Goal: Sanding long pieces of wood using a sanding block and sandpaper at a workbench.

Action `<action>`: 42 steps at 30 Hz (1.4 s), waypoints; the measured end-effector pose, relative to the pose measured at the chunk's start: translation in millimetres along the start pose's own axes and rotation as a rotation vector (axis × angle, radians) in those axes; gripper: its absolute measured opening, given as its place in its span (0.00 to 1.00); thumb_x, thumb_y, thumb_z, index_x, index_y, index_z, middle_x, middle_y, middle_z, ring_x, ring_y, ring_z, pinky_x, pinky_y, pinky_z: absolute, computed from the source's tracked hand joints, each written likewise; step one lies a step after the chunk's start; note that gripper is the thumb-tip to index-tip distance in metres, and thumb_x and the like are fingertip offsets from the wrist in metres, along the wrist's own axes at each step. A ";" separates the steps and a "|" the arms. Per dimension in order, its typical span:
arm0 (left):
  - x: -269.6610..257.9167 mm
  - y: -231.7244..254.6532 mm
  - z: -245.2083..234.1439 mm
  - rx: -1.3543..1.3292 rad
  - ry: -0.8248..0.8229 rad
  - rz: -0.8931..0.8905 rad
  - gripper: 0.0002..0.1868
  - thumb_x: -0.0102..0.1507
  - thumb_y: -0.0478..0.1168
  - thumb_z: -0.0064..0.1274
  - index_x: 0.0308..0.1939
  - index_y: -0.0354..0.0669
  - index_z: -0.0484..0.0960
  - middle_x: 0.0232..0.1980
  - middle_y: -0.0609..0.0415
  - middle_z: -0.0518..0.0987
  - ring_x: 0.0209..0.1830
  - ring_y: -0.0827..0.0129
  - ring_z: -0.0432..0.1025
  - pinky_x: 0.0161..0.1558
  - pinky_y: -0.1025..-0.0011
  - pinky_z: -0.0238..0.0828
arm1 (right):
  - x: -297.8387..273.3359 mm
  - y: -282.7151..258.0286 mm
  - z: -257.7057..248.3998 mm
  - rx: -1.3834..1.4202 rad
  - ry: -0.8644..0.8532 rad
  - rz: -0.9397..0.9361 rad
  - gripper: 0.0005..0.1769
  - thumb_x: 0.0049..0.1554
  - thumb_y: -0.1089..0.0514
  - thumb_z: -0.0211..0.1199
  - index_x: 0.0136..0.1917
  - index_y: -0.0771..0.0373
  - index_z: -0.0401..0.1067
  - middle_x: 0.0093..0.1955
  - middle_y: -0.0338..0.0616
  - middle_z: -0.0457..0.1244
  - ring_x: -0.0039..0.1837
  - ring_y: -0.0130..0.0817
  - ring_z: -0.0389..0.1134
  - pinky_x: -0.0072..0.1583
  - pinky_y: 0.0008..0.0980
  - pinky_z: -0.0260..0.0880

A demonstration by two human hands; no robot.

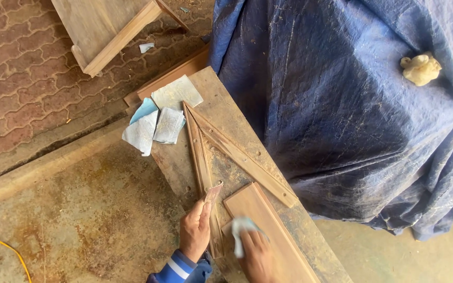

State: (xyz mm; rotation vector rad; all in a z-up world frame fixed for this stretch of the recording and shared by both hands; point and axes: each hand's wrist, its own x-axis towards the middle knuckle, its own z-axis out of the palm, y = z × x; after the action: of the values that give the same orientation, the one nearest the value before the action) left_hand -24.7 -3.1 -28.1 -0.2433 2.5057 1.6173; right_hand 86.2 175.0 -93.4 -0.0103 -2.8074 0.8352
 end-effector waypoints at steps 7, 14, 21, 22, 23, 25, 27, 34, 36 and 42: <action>-8.4 -18.2 9.6 0.093 0.074 0.114 0.14 0.72 0.45 0.46 0.43 0.38 0.81 0.22 0.50 0.75 0.19 0.69 0.69 0.22 0.66 0.64 | 78.5 -40.2 -11.9 0.024 -0.148 -0.027 0.23 0.45 0.65 0.69 0.55 0.64 0.72 0.51 0.51 0.67 0.52 0.47 0.68 0.53 0.44 0.71; -5.7 7.8 4.4 0.008 0.058 0.103 0.14 0.70 0.43 0.44 0.48 0.40 0.82 0.23 0.54 0.77 0.18 0.72 0.71 0.20 0.67 0.66 | -153.3 122.8 5.5 -0.114 0.125 -0.023 0.20 0.47 0.60 0.69 0.55 0.55 0.75 0.55 0.42 0.69 0.61 0.44 0.72 0.64 0.46 0.72; -7.1 0.8 8.0 0.029 0.070 0.077 0.14 0.70 0.44 0.45 0.44 0.39 0.82 0.21 0.51 0.75 0.17 0.68 0.69 0.20 0.65 0.63 | -3.2 31.1 -13.9 -0.117 -0.224 0.191 0.28 0.43 0.66 0.71 0.59 0.60 0.74 0.55 0.51 0.68 0.57 0.49 0.71 0.58 0.47 0.73; -7.2 0.3 9.0 0.056 0.080 0.092 0.14 0.71 0.44 0.45 0.42 0.38 0.81 0.21 0.49 0.75 0.17 0.66 0.69 0.21 0.64 0.63 | 42.1 14.8 -11.3 -0.091 -0.191 0.127 0.26 0.44 0.67 0.70 0.58 0.60 0.74 0.55 0.50 0.68 0.54 0.48 0.70 0.54 0.45 0.73; -7.4 0.4 10.2 0.084 0.090 0.106 0.14 0.71 0.44 0.45 0.40 0.38 0.80 0.21 0.47 0.74 0.18 0.64 0.68 0.22 0.63 0.62 | 87.3 -1.6 -9.9 -0.065 -0.157 0.063 0.24 0.46 0.68 0.69 0.57 0.60 0.74 0.54 0.49 0.67 0.51 0.47 0.69 0.50 0.43 0.73; -12.4 -1.8 14.2 0.098 0.103 0.122 0.14 0.71 0.44 0.45 0.40 0.38 0.80 0.22 0.47 0.75 0.18 0.64 0.69 0.23 0.63 0.63 | 97.0 2.7 -4.9 -0.042 -0.141 0.036 0.24 0.46 0.68 0.69 0.57 0.61 0.73 0.54 0.50 0.67 0.51 0.47 0.69 0.50 0.44 0.73; -10.8 -0.1 13.1 0.112 0.100 0.148 0.14 0.71 0.44 0.45 0.40 0.38 0.80 0.22 0.47 0.75 0.19 0.63 0.70 0.23 0.63 0.64 | 94.4 -0.5 -22.5 -0.024 -0.113 0.021 0.24 0.47 0.68 0.69 0.58 0.62 0.73 0.54 0.50 0.67 0.51 0.47 0.68 0.50 0.44 0.72; -4.8 -6.9 10.5 0.056 0.084 0.129 0.14 0.70 0.44 0.44 0.40 0.39 0.80 0.23 0.50 0.78 0.19 0.67 0.73 0.22 0.66 0.66 | -139.4 158.8 -8.6 -0.081 -0.067 0.188 0.25 0.44 0.71 0.67 0.56 0.58 0.77 0.52 0.49 0.70 0.59 0.51 0.71 0.61 0.47 0.72; -3.9 -10.0 9.5 0.056 0.068 0.116 0.13 0.70 0.44 0.44 0.41 0.39 0.81 0.22 0.51 0.78 0.19 0.68 0.72 0.21 0.67 0.66 | -152.7 168.6 -8.3 -0.099 -0.074 0.230 0.24 0.46 0.70 0.69 0.56 0.56 0.77 0.51 0.47 0.71 0.59 0.49 0.73 0.62 0.46 0.73; -7.1 -23.1 19.7 0.097 0.046 0.139 0.14 0.71 0.44 0.43 0.39 0.41 0.80 0.22 0.55 0.76 0.18 0.72 0.71 0.20 0.69 0.66 | 47.4 25.3 -18.7 0.005 -0.071 0.198 0.27 0.42 0.67 0.74 0.56 0.60 0.73 0.54 0.49 0.67 0.53 0.47 0.70 0.51 0.42 0.75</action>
State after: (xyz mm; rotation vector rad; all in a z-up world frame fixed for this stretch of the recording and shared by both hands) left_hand -12.0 5.9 -55.1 -0.0983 2.6814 1.5485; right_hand 42.3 209.5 -82.3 -0.2670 -2.9062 0.9016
